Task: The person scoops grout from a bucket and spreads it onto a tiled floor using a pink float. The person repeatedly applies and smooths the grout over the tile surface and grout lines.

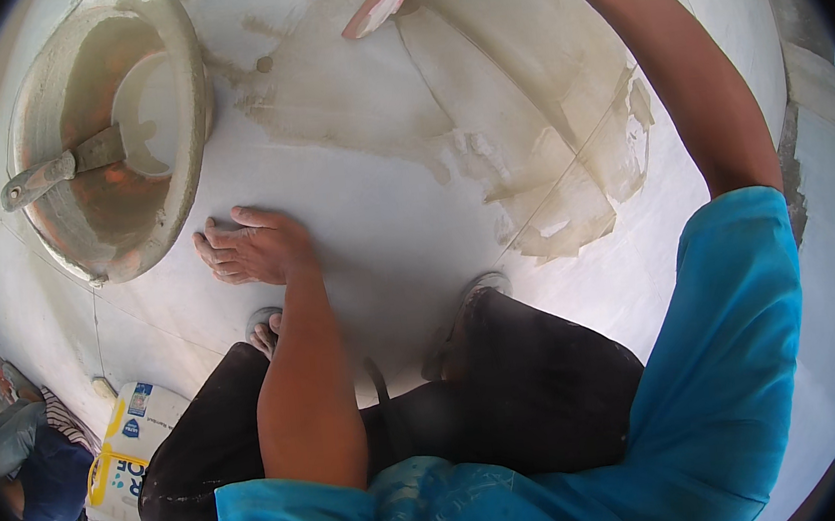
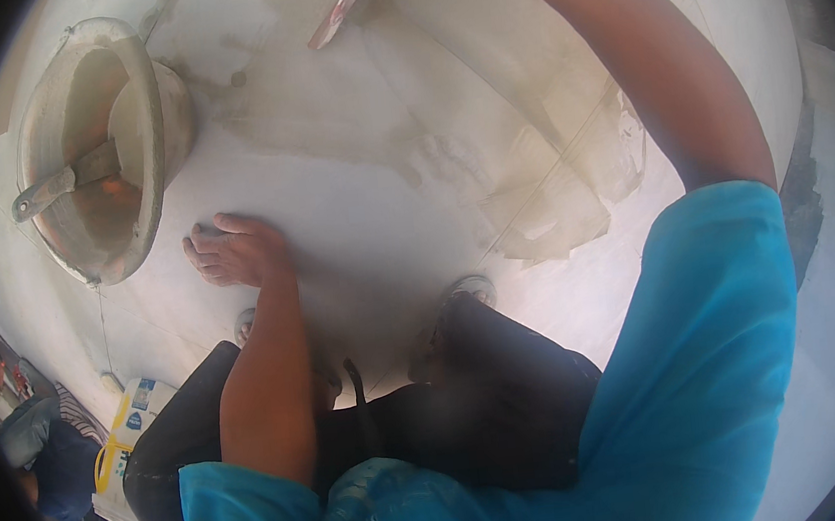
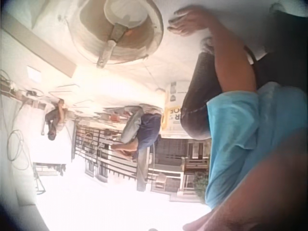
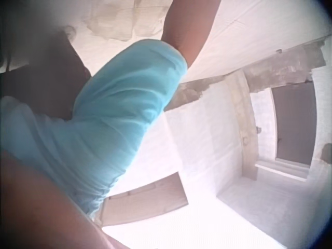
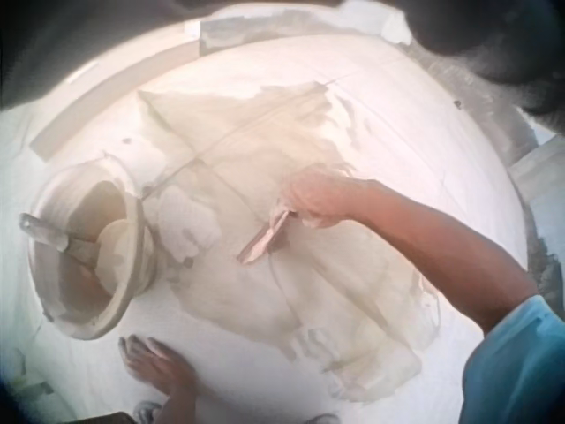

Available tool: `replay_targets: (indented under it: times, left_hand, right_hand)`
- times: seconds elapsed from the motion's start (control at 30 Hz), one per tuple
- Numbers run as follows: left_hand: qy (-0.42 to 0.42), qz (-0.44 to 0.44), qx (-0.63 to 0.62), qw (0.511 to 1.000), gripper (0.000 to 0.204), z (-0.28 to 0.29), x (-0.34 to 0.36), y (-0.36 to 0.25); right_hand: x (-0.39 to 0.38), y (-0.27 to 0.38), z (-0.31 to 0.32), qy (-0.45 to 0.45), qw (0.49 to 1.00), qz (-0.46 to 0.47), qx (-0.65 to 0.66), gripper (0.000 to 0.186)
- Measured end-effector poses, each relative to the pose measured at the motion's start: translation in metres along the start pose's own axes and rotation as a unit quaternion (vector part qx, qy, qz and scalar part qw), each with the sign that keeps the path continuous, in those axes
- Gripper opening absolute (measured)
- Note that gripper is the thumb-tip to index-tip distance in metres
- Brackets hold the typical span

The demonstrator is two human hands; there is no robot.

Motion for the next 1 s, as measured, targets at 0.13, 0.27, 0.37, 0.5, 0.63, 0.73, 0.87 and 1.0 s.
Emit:
replay_targets:
  times: [0.13,0.27,0.37,0.5,0.63,0.73,0.87,1.0]
  left_hand:
    - [-0.020,0.021,0.022,0.999,0.050,0.004,0.003,0.009]
    - [-0.040,0.020,0.053,0.998,0.050,0.003,0.005,0.016]
    - [0.005,0.013,0.010,1.000,0.050,-0.003,-0.004,-0.001]
    - [-0.006,0.022,0.023,0.999,0.051,-0.001,0.004,0.015]
    - [-0.014,0.016,0.023,1.000,0.051,-0.001,0.001,0.011]
    - [0.005,0.016,0.009,1.000,0.051,-0.003,-0.001,0.004]
    - [-0.011,0.022,0.016,1.000,0.051,0.002,0.003,0.012]
    - [-0.016,0.033,0.014,0.999,0.050,0.002,0.004,0.012]
  right_hand:
    - [-0.048,0.024,0.001,-0.022,0.995,-0.030,0.096,0.013]
    - [-0.046,0.015,-0.004,0.045,0.991,-0.122,0.043,0.011]
    - [-0.010,-0.023,-0.006,0.016,0.989,-0.146,-0.007,0.011]
    - [0.097,-0.015,0.009,-0.062,0.992,-0.109,-0.019,0.010]
    - [0.104,0.051,0.021,-0.020,1.000,-0.016,0.013,0.008]
    - [0.062,0.085,0.017,0.009,0.999,0.029,0.021,0.005]
    - [0.013,0.105,0.007,0.092,0.994,0.050,0.044,0.007]
    - [-0.047,0.118,0.032,-0.007,0.993,0.046,0.107,0.011]
Point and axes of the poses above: each hand's wrist, its own x-axis towards the middle knuckle, its own z-axis out of the back of the hand, y = z × x, the point moved 8 cm from there along x, towards the middle knuckle, and after that the axes turned 2 degrees about z, right-handed, at the moved point
